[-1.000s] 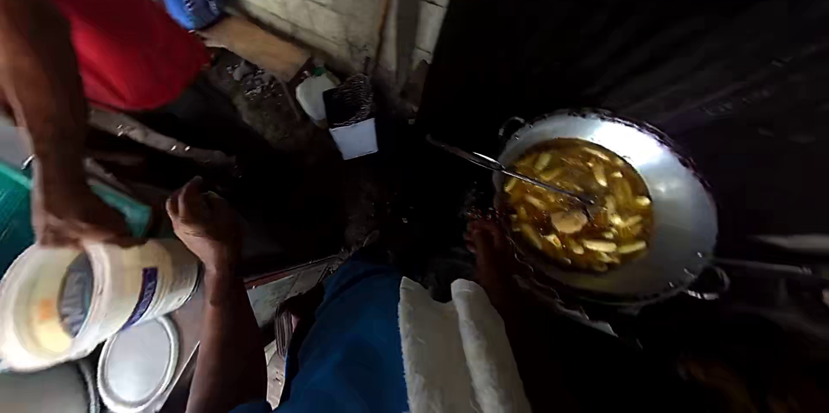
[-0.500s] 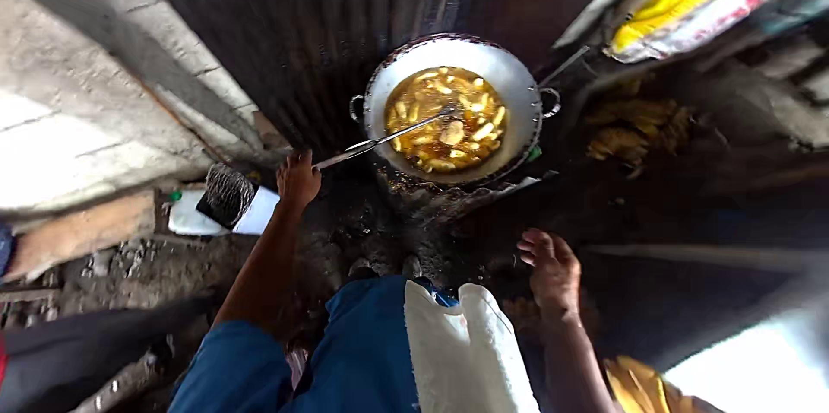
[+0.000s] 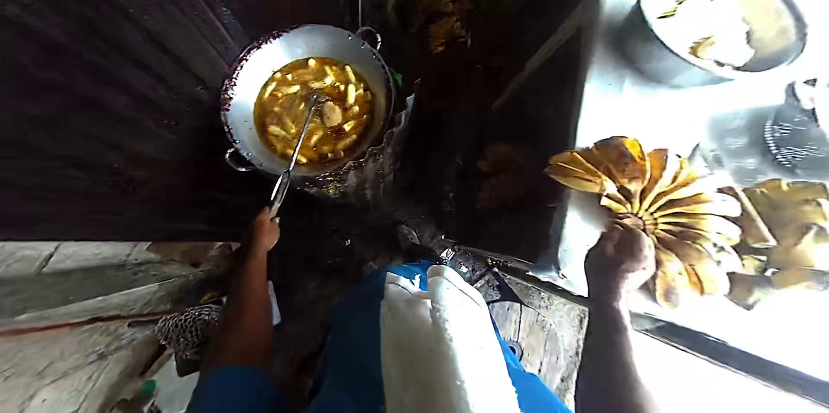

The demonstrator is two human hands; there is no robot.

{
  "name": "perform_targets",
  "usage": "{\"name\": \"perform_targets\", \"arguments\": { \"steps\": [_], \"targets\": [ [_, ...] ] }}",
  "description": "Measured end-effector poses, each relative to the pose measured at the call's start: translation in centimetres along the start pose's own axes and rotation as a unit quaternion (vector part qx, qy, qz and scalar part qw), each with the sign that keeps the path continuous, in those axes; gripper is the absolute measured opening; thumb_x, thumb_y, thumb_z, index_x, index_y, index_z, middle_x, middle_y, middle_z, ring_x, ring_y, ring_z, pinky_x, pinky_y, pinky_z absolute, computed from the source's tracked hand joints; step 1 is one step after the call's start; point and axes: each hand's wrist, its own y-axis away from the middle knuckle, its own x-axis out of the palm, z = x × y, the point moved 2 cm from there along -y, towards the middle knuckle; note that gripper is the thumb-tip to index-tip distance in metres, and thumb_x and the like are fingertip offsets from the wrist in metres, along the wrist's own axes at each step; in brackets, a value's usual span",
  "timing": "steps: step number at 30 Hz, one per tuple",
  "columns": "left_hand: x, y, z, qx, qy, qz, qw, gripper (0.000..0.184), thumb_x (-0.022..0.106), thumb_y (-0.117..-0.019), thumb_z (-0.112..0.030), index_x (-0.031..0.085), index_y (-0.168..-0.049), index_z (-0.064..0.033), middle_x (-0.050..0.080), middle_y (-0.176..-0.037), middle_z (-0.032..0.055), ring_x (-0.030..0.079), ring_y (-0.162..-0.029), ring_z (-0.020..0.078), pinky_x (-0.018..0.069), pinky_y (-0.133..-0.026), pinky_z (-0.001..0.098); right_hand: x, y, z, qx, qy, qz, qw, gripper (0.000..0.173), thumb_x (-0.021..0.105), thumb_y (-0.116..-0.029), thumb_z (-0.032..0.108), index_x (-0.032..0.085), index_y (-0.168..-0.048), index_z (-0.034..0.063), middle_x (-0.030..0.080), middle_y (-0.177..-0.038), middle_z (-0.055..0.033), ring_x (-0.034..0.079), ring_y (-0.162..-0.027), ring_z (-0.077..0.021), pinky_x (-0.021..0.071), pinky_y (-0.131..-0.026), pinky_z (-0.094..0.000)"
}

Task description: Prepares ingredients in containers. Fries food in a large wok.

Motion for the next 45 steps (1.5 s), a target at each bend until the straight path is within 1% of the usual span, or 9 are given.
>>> {"name": "perform_targets", "arguments": {
  "steps": [3,7,12,21,29,36,40,42,45],
  "targets": [
    [1.1,1.7,-1.0,0.007,0.031,-0.017,0.999,0.043,0.047,-0.1086,-0.019,0.049,-0.147,0.0001,0.061,-0.134,0.0284,0.059,-0.126,0.0425,0.0441,-0.108,0.0601,1.2,1.7,-3.4,0.024,0.064,0.005,0.998,0.040,0.045,-0.1044,0.025,0.068,-0.125,0.0005,0.058,-0.139,-0.0264,0.053,-0.134,-0.0410,0.0420,-0.112,-0.0525],
    [1.4,6.3,0.5,-0.002,0.008,-0.055,0.998,0.045,0.048,-0.1090,-0.027,0.051,-0.147,-0.0027,0.063,-0.134,0.0245,0.061,-0.126,0.0395,0.0453,-0.108,0.0593,3.1,2.7,-6.5,-0.006,0.081,-0.072,0.994,0.037,0.048,-0.1018,0.028,0.071,-0.120,0.0059,0.060,-0.138,-0.0220,0.052,-0.135,-0.0390,0.0395,-0.113,-0.0512],
    [-2.1,14.6,4.2,-0.024,0.013,-0.068,0.997,0.046,0.049,-0.1088,-0.030,0.052,-0.150,-0.0100,0.064,-0.135,0.0206,0.062,-0.125,0.0376,0.0449,-0.107,0.0604,2.7,0.6,-5.1,0.104,0.122,0.015,0.987,0.049,0.040,-0.1024,0.038,0.065,-0.129,0.0055,0.052,-0.146,-0.0239,0.046,-0.139,-0.0418,0.0365,-0.114,-0.0575],
    [-7.8,25.9,6.5,-0.041,-0.075,-0.055,0.995,0.045,0.054,-0.1075,-0.025,0.052,-0.152,-0.0190,0.069,-0.126,0.0219,0.067,-0.113,0.0431,0.0485,-0.097,0.0663,3.3,0.8,-5.0,0.109,0.126,-0.035,0.985,0.045,0.041,-0.1017,0.035,0.067,-0.125,0.0077,0.054,-0.144,-0.0213,0.048,-0.138,-0.0402,0.0374,-0.113,-0.0557],
    [-3.4,17.5,-2.9,-0.060,-0.211,-0.012,0.976,0.049,0.041,-0.1102,-0.031,0.040,-0.158,-0.0196,0.065,-0.129,0.0218,0.066,-0.114,0.0425,0.0542,-0.091,0.0601,3.1,1.1,-4.5,0.100,0.120,-0.059,0.986,0.040,0.043,-0.1020,0.032,0.069,-0.120,0.0074,0.057,-0.140,-0.0216,0.050,-0.136,-0.0411,0.0391,-0.111,-0.0552],
    [-0.4,8.0,-9.0,-0.073,-0.175,-0.038,0.981,0.047,0.039,-0.1091,-0.025,0.040,-0.156,-0.0189,0.066,-0.130,0.0189,0.065,-0.121,0.0362,0.0532,-0.097,0.0545,3.5,1.1,-4.8,0.099,0.108,-0.071,0.987,0.038,0.044,-0.1014,0.032,0.069,-0.117,0.0083,0.059,-0.136,-0.0210,0.052,-0.134,-0.0402,0.0394,-0.110,-0.0550],
    [0.4,4.0,-11.7,-0.072,-0.095,-0.040,0.992,0.044,0.049,-0.1060,-0.026,0.047,-0.149,-0.0140,0.068,-0.125,0.0193,0.066,-0.118,0.0385,0.0536,-0.094,0.0584,3.6,0.9,-5.5,0.091,0.101,-0.071,0.988,0.038,0.045,-0.1013,0.033,0.070,-0.118,0.0085,0.059,-0.137,-0.0221,0.051,-0.134,-0.0413,0.0400,-0.110,-0.0569],
    [1.2,2.1,-12.6,-0.064,-0.001,-0.035,0.997,0.039,0.051,-0.1051,-0.024,0.053,-0.142,-0.0096,0.068,-0.121,0.0223,0.068,-0.111,0.0400,0.0543,-0.090,0.0604,3.5,1.0,-5.3,0.094,0.097,-0.068,0.988,0.038,0.046,-0.1011,0.032,0.070,-0.118,0.0083,0.059,-0.137,-0.0222,0.051,-0.134,-0.0414,0.0401,-0.109,-0.0567],
    [2.2,1.6,-14.5,-0.075,0.168,0.002,0.983,0.040,0.042,-0.1103,-0.033,0.051,-0.144,-0.0138,0.063,-0.096,0.0191,0.062,-0.071,0.0287,0.0533,-0.063,0.0437,3.3,1.0,-5.0,0.096,0.097,-0.065,0.989,0.038,0.046,-0.1009,0.032,0.070,-0.118,0.0077,0.058,-0.138,-0.0227,0.051,-0.135,-0.0413,0.0395,-0.110,-0.0569]
  ]
}}
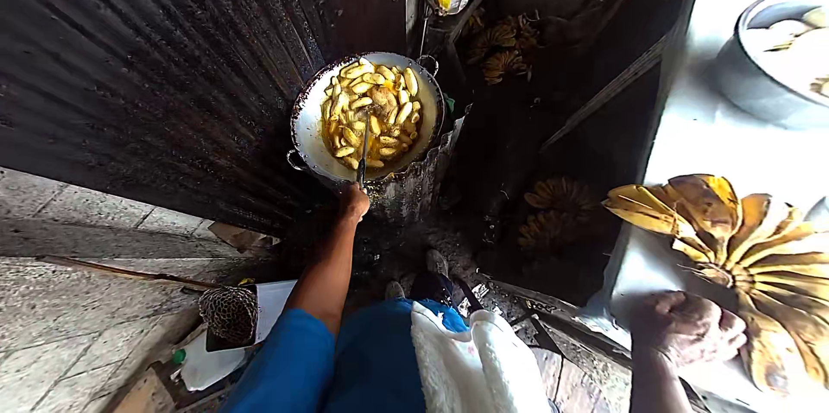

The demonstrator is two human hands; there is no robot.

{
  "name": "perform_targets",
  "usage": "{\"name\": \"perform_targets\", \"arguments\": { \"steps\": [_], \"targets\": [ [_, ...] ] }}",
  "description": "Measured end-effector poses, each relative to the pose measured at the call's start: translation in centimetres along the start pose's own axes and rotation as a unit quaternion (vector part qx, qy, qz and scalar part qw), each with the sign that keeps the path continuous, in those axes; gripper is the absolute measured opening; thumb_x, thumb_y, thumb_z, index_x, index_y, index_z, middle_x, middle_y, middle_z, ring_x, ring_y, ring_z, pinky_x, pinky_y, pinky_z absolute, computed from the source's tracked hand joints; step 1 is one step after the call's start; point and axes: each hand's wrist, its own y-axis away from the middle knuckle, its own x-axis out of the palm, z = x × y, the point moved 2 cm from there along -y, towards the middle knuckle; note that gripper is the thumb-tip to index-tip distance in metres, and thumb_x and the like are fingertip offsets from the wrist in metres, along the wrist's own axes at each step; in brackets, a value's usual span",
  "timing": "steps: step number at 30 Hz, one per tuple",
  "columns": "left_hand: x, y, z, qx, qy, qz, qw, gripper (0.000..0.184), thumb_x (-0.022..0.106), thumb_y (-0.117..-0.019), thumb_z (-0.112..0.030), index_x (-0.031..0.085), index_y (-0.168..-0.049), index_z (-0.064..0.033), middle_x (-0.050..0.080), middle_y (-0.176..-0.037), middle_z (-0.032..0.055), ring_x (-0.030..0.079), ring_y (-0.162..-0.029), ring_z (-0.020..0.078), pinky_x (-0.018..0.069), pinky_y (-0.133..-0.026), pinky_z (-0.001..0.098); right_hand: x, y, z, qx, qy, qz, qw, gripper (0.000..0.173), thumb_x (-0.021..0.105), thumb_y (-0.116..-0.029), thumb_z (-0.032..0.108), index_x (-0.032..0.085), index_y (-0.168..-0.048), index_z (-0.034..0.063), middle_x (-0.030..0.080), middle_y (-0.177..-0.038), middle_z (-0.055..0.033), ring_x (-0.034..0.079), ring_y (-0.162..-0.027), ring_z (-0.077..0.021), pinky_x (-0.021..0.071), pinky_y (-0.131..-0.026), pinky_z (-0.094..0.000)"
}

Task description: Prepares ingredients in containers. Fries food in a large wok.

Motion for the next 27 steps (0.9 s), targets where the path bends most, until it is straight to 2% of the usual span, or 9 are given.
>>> {"name": "perform_targets", "arguments": {
  "steps": [3,5,7,10,13,16,18,22,27],
  "targets": [
    [0.4,0.9,0.4,-0.024,0.086,0.042,0.995,0.041,0.040,-0.1113,-0.039,0.048,-0.147,-0.0206,0.051,-0.075,0.0095,0.048,-0.051,0.0184,0.0438,-0.047,0.0318,-0.2,0.1,0.1,0.003,0.002,0.007,1.000,0.037,0.045,-0.1013,0.030,0.070,-0.117,0.0075,0.058,-0.138,-0.0224,0.050,-0.135,-0.0412,0.0394,-0.110,-0.0562],
    [-0.7,1.6,2.4,-0.024,0.087,0.062,0.994,0.039,0.040,-0.1114,-0.039,0.048,-0.146,-0.0219,0.048,-0.071,0.0066,0.047,-0.048,0.0158,0.0434,-0.044,0.0296,-0.1,0.1,0.1,0.003,0.007,0.006,1.000,0.037,0.045,-0.1013,0.031,0.070,-0.117,0.0083,0.058,-0.138,-0.0219,0.051,-0.134,-0.0406,0.0398,-0.110,-0.0558],
    [-3.0,3.1,5.0,-0.017,0.035,0.065,0.997,0.040,0.040,-0.1113,-0.039,0.049,-0.148,-0.0242,0.054,-0.074,0.0079,0.048,-0.049,0.0153,0.0444,-0.046,0.0301,-0.2,0.0,0.2,0.000,0.007,0.006,1.000,0.036,0.046,-0.1005,0.030,0.070,-0.116,0.0077,0.058,-0.137,-0.0218,0.051,-0.134,-0.0410,0.0398,-0.109,-0.0562],
    [-7.3,6.4,8.7,0.007,-0.031,0.043,0.999,0.043,0.043,-0.1110,-0.034,0.049,-0.152,-0.0231,0.063,-0.089,0.0122,0.054,-0.058,0.0185,0.0486,-0.054,0.0354,-0.2,0.1,0.2,-0.001,0.010,0.006,1.000,0.036,0.046,-0.0999,0.030,0.070,-0.116,0.0084,0.059,-0.136,-0.0207,0.051,-0.134,-0.0399,0.0400,-0.110,-0.0555],
    [-11.3,10.2,11.5,0.045,-0.065,-0.001,0.997,0.046,0.046,-0.1097,-0.027,0.047,-0.154,-0.0153,0.067,-0.120,0.0181,0.066,-0.087,0.0272,0.0551,-0.081,0.0471,-0.3,0.1,0.3,-0.002,0.008,0.010,1.000,0.036,0.046,-0.0995,0.029,0.070,-0.117,0.0077,0.058,-0.138,-0.0217,0.050,-0.135,-0.0404,0.0392,-0.110,-0.0558],
    [-15.9,14.9,12.8,0.065,-0.131,-0.039,0.989,0.045,0.049,-0.1095,-0.026,0.049,-0.153,-0.0152,0.065,-0.135,0.0180,0.067,-0.112,0.0336,0.0501,-0.100,0.0561,-0.4,0.1,0.4,-0.002,0.014,0.010,1.000,0.037,0.046,-0.0994,0.028,0.070,-0.118,0.0070,0.057,-0.138,-0.0229,0.050,-0.135,-0.0414,0.0388,-0.111,-0.0561],
    [-18.9,17.6,13.6,0.066,-0.173,-0.063,0.981,0.044,0.052,-0.1085,-0.026,0.052,-0.152,-0.0201,0.067,-0.131,0.0179,0.066,-0.116,0.0371,0.0474,-0.102,0.0622,-0.5,0.2,0.3,-0.006,0.031,0.012,0.999,0.037,0.046,-0.0994,0.028,0.069,-0.119,0.0076,0.057,-0.138,-0.0227,0.051,-0.134,-0.0415,0.0404,-0.110,-0.0561],
    [-22.9,20.8,14.8,0.065,-0.270,-0.091,0.956,0.043,0.057,-0.1064,-0.027,0.056,-0.149,-0.0277,0.072,-0.119,0.0200,0.068,-0.108,0.0440,0.0484,-0.093,0.0701,-0.6,0.1,0.3,-0.010,0.054,0.016,0.998,0.037,0.048,-0.0989,0.028,0.069,-0.121,0.0077,0.058,-0.138,-0.0226,0.052,-0.133,-0.0415,0.0419,-0.109,-0.0551],
    [-21.3,19.6,12.5,0.032,-0.384,-0.074,0.920,0.044,0.054,-0.1070,-0.031,0.053,-0.151,-0.0285,0.070,-0.119,0.0231,0.067,-0.108,0.0471,0.0518,-0.086,0.0693,-0.4,0.1,0.1,-0.023,0.062,0.000,0.998,0.035,0.049,-0.0987,0.027,0.070,-0.120,0.0077,0.059,-0.136,-0.0234,0.055,-0.130,-0.0427,0.0437,-0.106,-0.0565]
  ]
}}
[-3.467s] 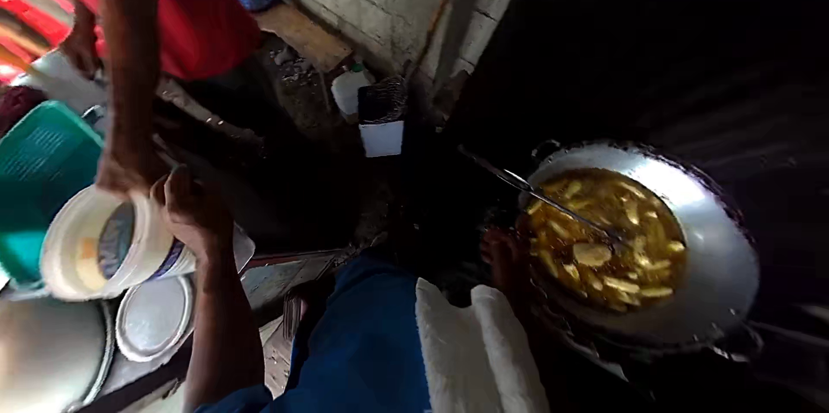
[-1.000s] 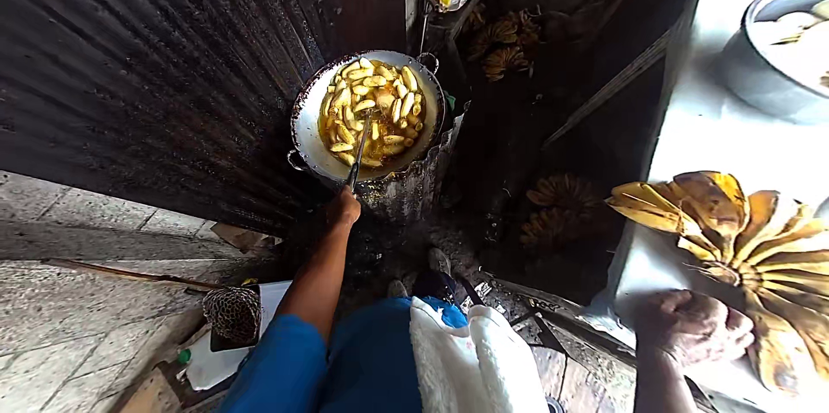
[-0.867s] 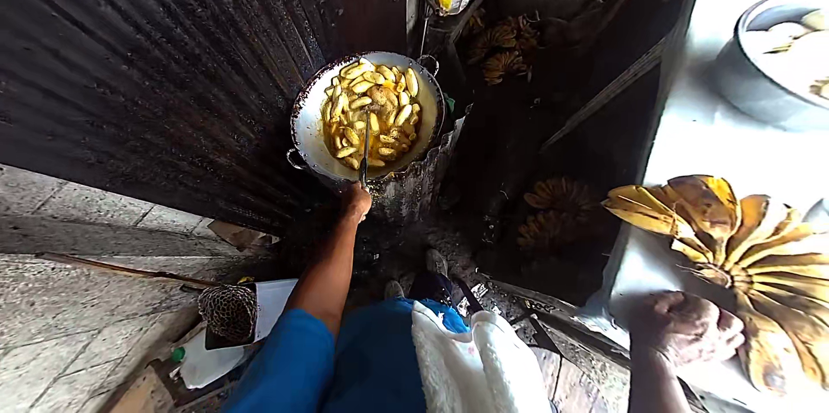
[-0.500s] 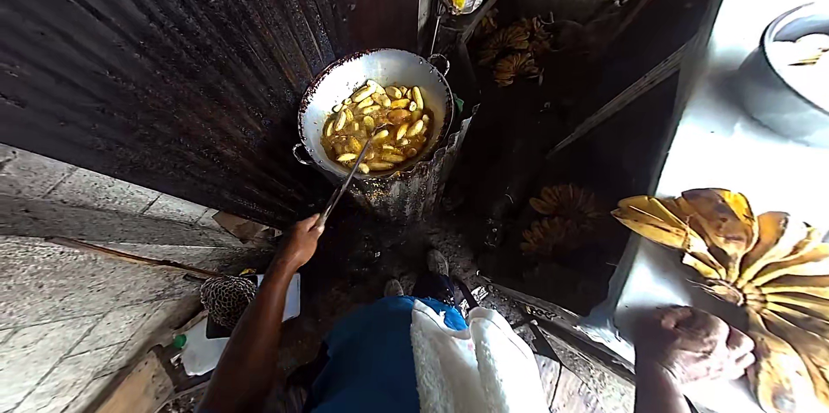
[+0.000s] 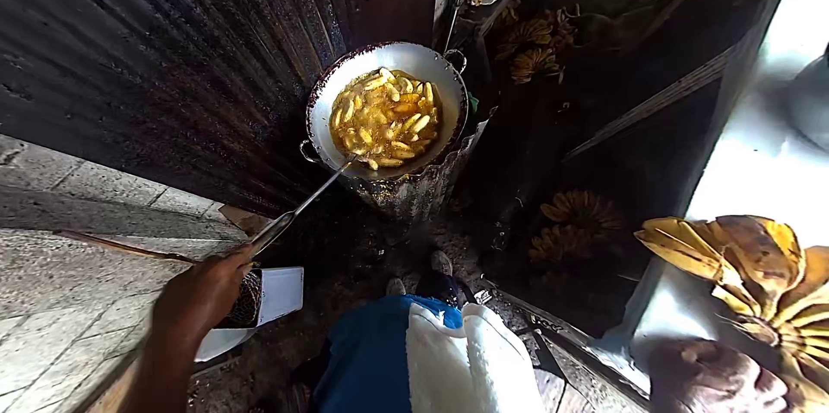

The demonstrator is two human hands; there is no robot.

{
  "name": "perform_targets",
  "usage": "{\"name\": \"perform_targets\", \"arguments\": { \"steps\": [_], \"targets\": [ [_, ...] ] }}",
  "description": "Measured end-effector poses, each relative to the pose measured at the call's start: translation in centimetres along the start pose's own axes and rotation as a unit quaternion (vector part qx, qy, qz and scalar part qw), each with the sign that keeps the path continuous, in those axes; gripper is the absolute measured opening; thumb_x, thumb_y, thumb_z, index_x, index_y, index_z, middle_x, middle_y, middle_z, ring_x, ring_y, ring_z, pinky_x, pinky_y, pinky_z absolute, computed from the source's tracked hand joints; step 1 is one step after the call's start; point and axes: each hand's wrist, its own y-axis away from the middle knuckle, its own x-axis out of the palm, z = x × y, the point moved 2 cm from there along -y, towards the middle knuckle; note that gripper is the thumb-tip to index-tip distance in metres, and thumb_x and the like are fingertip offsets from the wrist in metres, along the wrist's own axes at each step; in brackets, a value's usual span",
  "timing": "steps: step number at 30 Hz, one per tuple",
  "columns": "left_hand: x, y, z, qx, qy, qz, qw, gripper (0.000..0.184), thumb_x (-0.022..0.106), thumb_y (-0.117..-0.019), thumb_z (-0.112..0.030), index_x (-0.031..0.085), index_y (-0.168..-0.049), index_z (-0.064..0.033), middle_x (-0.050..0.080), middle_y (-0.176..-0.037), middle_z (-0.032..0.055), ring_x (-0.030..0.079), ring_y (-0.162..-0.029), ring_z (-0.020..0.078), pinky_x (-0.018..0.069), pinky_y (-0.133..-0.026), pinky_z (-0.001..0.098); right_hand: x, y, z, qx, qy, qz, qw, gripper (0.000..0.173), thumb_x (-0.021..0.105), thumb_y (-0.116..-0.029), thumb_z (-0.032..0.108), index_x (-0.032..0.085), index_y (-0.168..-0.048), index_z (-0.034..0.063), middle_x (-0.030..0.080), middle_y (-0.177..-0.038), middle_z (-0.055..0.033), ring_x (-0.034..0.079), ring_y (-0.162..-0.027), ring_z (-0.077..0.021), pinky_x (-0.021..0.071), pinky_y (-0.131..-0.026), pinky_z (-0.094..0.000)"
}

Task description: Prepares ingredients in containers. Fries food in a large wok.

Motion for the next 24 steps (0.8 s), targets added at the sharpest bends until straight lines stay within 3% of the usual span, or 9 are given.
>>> {"name": "perform_targets", "arguments": {
  "steps": [9,12,15,16,17,19,20,22,24],
  "targets": [
    [6.9,-11.8,-13.9,-0.020,0.043,0.046,0.998,0.050,0.041,-0.1094,-0.027,0.037,-0.158,-0.0187,0.067,-0.125,0.0225,0.066,-0.115,0.0423,0.0535,-0.093,0.0607,0.6,-0.1,-0.2,0.001,0.005,-0.015,1.000,0.033,0.049,-0.0986,0.026,0.070,-0.117,0.0096,0.061,-0.133,-0.0203,0.057,-0.128,-0.0394,0.0449,-0.105,-0.0545],
    [7.5,-14.2,-17.7,-0.030,0.077,0.033,0.996,0.049,0.041,-0.1094,-0.027,0.037,-0.158,-0.0172,0.068,-0.125,0.0205,0.066,-0.117,0.0391,0.0538,-0.094,0.0573,0.3,0.0,0.0,0.003,0.008,-0.018,1.000,0.033,0.050,-0.0980,0.027,0.071,-0.117,0.0093,0.061,-0.133,-0.0209,0.056,-0.128,-0.0404,0.0444,-0.106,-0.0551],
    [8.7,-17.6,-20.6,-0.027,0.187,0.041,0.981,0.044,0.045,-0.1088,-0.028,0.044,-0.151,-0.0146,0.068,-0.124,0.0208,0.067,-0.115,0.0384,0.0539,-0.094,0.0577,0.2,0.0,0.0,0.012,0.008,0.002,1.000,0.036,0.048,-0.0990,0.028,0.069,-0.121,0.0083,0.060,-0.136,-0.0215,0.055,-0.131,-0.0410,0.0437,-0.107,-0.0553],
    [9.1,-18.5,-21.4,-0.024,0.247,0.048,0.968,0.043,0.045,-0.1091,-0.027,0.046,-0.149,-0.0120,0.068,-0.121,0.0220,0.069,-0.110,0.0380,0.0553,-0.091,0.0568,0.0,0.1,0.1,0.017,0.005,0.011,1.000,0.037,0.047,-0.0992,0.028,0.068,-0.122,0.0078,0.059,-0.138,-0.0219,0.054,-0.132,-0.0412,0.0428,-0.108,-0.0557],
    [9.6,-19.2,-22.2,-0.027,0.312,0.056,0.948,0.044,0.043,-0.1102,-0.029,0.046,-0.151,-0.0118,0.069,-0.113,0.0218,0.070,-0.095,0.0350,0.0580,-0.082,0.0523,-0.2,0.1,0.2,0.019,0.000,0.016,1.000,0.038,0.047,-0.0993,0.028,0.068,-0.123,0.0075,0.058,-0.139,-0.0223,0.052,-0.133,-0.0415,0.0419,-0.109,-0.0561],
    [10.2,-19.6,-23.6,-0.053,0.471,0.088,0.876,0.046,0.040,-0.1119,-0.037,0.042,-0.155,-0.0207,0.059,-0.083,0.0140,0.055,-0.059,0.0228,0.0489,-0.053,0.0363,-0.3,0.1,0.3,0.018,-0.007,0.017,1.000,0.037,0.047,-0.0991,0.028,0.068,-0.122,0.0077,0.057,-0.139,-0.0225,0.052,-0.134,-0.0420,0.0416,-0.109,-0.0569],
    [10.2,-19.4,-24.0,-0.066,0.551,0.111,0.824,0.044,0.040,-0.1118,-0.040,0.044,-0.153,-0.0237,0.052,-0.074,0.0093,0.048,-0.051,0.0182,0.0435,-0.046,0.0312,-0.3,0.2,0.3,0.019,-0.010,0.019,1.000,0.037,0.046,-0.0991,0.027,0.068,-0.122,0.0081,0.057,-0.139,-0.0223,0.052,-0.134,-0.0420,0.0412,-0.109,-0.0572],
    [9.5,-19.0,-24.4,-0.078,0.652,0.158,0.737,0.042,0.043,-0.1110,-0.041,0.046,-0.150,-0.0252,0.050,-0.070,0.0053,0.045,-0.046,0.0142,0.0407,-0.040,0.0270,-0.3,0.2,0.4,0.022,-0.020,0.018,0.999,0.037,0.047,-0.0990,0.027,0.068,-0.121,0.0080,0.057,-0.139,-0.0223,0.051,-0.135,-0.0415,0.0406,-0.110,-0.0569],
    [9.1,-18.1,-23.8,-0.071,0.687,0.197,0.696,0.037,0.041,-0.1112,-0.041,0.049,-0.141,-0.0204,0.049,-0.069,0.0036,0.045,-0.045,0.0120,0.0399,-0.039,0.0244,-0.4,0.3,0.4,0.019,-0.019,0.016,1.000,0.036,0.047,-0.0991,0.027,0.068,-0.121,0.0078,0.058,-0.138,-0.0222,0.052,-0.134,-0.0409,0.0411,-0.109,-0.0560]
  ]
}}
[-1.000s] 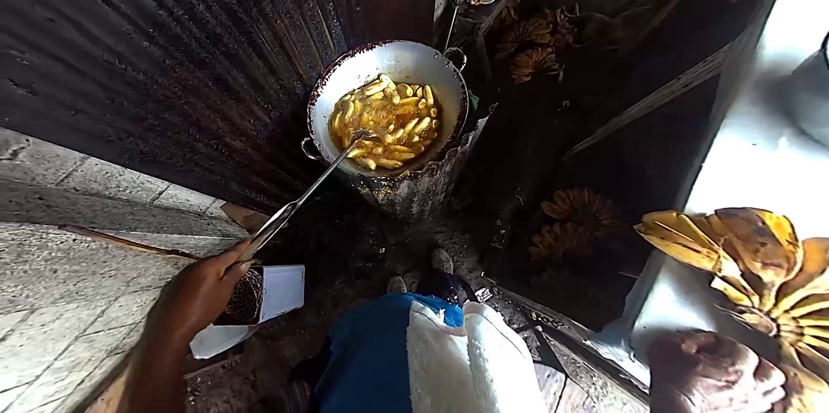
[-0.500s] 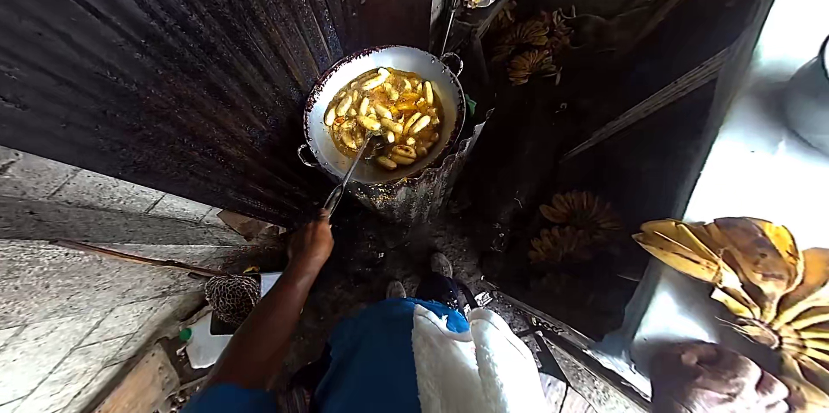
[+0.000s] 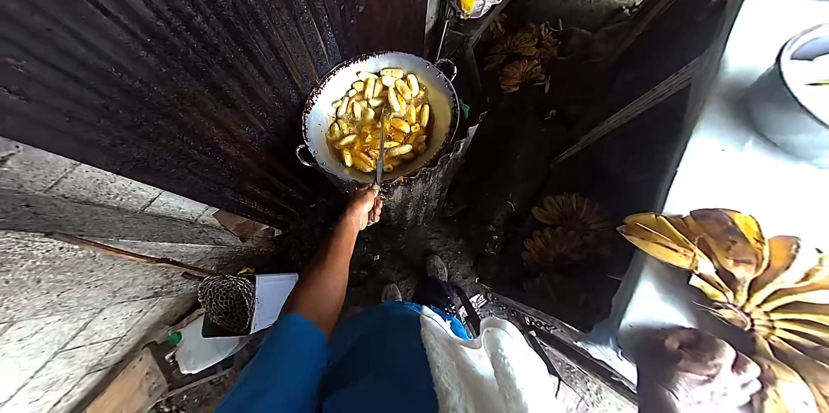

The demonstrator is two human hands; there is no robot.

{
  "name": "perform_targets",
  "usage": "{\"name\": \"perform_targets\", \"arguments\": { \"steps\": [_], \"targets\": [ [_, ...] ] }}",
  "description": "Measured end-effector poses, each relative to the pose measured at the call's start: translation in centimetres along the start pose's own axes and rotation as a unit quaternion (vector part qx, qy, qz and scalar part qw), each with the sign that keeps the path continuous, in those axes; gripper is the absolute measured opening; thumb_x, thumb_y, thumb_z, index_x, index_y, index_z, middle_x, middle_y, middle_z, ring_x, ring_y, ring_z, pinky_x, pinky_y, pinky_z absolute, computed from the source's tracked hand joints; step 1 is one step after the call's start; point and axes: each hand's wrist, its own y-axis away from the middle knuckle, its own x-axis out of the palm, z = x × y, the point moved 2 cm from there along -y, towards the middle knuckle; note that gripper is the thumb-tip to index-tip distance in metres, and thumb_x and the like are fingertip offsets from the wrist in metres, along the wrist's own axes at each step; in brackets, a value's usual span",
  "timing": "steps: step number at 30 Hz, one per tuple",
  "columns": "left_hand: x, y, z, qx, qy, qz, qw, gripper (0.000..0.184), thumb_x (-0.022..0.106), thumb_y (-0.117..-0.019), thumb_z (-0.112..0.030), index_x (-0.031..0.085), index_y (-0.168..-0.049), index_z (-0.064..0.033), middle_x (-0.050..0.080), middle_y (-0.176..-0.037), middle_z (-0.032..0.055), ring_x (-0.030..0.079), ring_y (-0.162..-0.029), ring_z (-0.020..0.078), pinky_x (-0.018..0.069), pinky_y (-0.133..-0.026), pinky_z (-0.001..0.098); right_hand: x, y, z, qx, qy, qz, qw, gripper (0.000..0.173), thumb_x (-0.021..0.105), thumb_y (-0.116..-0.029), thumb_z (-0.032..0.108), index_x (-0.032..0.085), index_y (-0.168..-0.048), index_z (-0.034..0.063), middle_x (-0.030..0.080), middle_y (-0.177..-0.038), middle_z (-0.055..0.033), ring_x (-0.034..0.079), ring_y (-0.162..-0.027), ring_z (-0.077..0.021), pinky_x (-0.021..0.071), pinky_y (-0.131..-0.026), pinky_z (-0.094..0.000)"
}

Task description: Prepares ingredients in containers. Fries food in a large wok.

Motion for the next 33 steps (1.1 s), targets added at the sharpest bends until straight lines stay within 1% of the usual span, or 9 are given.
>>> {"name": "perform_targets", "arguments": {
  "steps": [10,14,17,20,24,27,29,32,33],
  "targets": [
    [-8.9,10.6,4.5,0.018,-0.034,-0.075,0.996,0.048,0.042,-0.1121,-0.033,0.038,-0.158,-0.0209,0.053,-0.068,0.0048,0.047,-0.042,0.0134,0.0404,-0.035,0.0265,1.3,-0.5,-0.6,-0.014,0.027,-0.034,0.999,0.030,0.052,-0.0964,0.025,0.072,-0.114,0.0109,0.062,-0.132,-0.0185,0.058,-0.125,-0.0382,0.0454,-0.104,-0.0546],
    [-8.4,6.5,1.9,0.039,-0.198,-0.177,0.963,0.051,0.036,-0.1129,-0.039,0.033,-0.161,-0.0204,0.057,-0.076,0.0091,0.049,-0.047,0.0160,0.0446,-0.043,0.0300,1.0,-0.4,-0.4,-0.001,0.032,-0.018,0.999,0.032,0.050,-0.0967,0.026,0.071,-0.117,0.0113,0.060,-0.134,-0.0179,0.056,-0.128,-0.0381,0.0443,-0.105,-0.0546],
    [-6.9,1.5,0.3,0.015,-0.181,-0.190,0.965,0.051,0.034,-0.1129,-0.039,0.030,-0.161,-0.0236,0.056,-0.080,0.0114,0.051,-0.053,0.0186,0.0474,-0.048,0.0328,0.3,-0.2,0.0,0.002,0.029,-0.004,1.000,0.034,0.050,-0.0971,0.027,0.070,-0.119,0.0098,0.060,-0.135,-0.0202,0.055,-0.130,-0.0401,0.0435,-0.107,-0.0559],
    [-4.4,-1.5,-0.4,0.007,-0.005,-0.135,0.991,0.043,0.036,-0.1118,-0.045,0.046,-0.145,-0.0195,0.049,-0.067,0.0062,0.046,-0.045,0.0150,0.0427,-0.041,0.0285,0.2,-0.1,0.0,0.008,0.019,0.006,1.000,0.035,0.049,-0.0978,0.026,0.069,-0.120,0.0080,0.058,-0.137,-0.0222,0.053,-0.133,-0.0414,0.0415,-0.108,-0.0572],
    [-3.4,-3.6,-0.6,-0.055,0.119,-0.033,0.991,0.040,0.038,-0.1095,-0.050,0.049,-0.098,-0.0125,0.048,-0.066,0.0015,0.043,-0.043,0.0097,0.0404,-0.039,0.0228,1.0,-0.4,-0.3,0.020,0.005,0.001,1.000,0.035,0.049,-0.0969,0.027,0.069,-0.120,0.0089,0.057,-0.138,-0.0218,0.051,-0.134,-0.0412,0.0405,-0.109,-0.0569],
    [-3.1,-2.9,-0.1,-0.075,0.112,0.007,0.991,0.045,0.037,-0.1091,-0.051,0.049,-0.092,-0.0113,0.047,-0.063,0.0010,0.043,-0.041,0.0092,0.0406,-0.037,0.0222,0.9,-0.3,-0.1,0.021,0.000,0.004,1.000,0.035,0.050,-0.0964,0.027,0.068,-0.121,0.0088,0.056,-0.139,-0.0212,0.050,-0.135,-0.0409,0.0402,-0.109,-0.0570],
    [-3.4,-1.1,0.7,-0.061,0.066,0.019,0.996,0.038,0.037,-0.1100,-0.048,0.049,-0.104,-0.0131,0.046,-0.063,0.0012,0.044,-0.040,0.0100,0.0409,-0.037,0.0228,0.6,-0.2,0.0,0.019,0.000,0.005,1.000,0.035,0.050,-0.0959,0.026,0.068,-0.120,0.0084,0.056,-0.140,-0.0212,0.050,-0.135,-0.0408,0.0400,-0.109,-0.0573],
    [-4.9,3.1,2.2,-0.023,-0.118,0.003,0.993,0.044,0.038,-0.1121,-0.041,0.041,-0.153,-0.0247,0.048,-0.068,0.0041,0.045,-0.043,0.0128,0.0425,-0.039,0.0263,0.4,-0.2,0.0,0.006,-0.007,0.015,1.000,0.037,0.050,-0.0968,0.027,0.067,-0.122,0.0069,0.055,-0.141,-0.0231,0.049,-0.135,-0.0423,0.0395,-0.110,-0.0581],
    [-5.4,4.7,2.6,-0.013,-0.199,-0.011,0.980,0.048,0.038,-0.1124,-0.039,0.035,-0.159,-0.0258,0.050,-0.069,0.0052,0.047,-0.044,0.0134,0.0440,-0.040,0.0272,0.4,-0.2,-0.1,0.001,-0.009,0.015,1.000,0.037,0.050,-0.0971,0.028,0.067,-0.122,0.0066,0.055,-0.140,-0.0236,0.049,-0.135,-0.0429,0.0395,-0.110,-0.0584]
  ]
}}
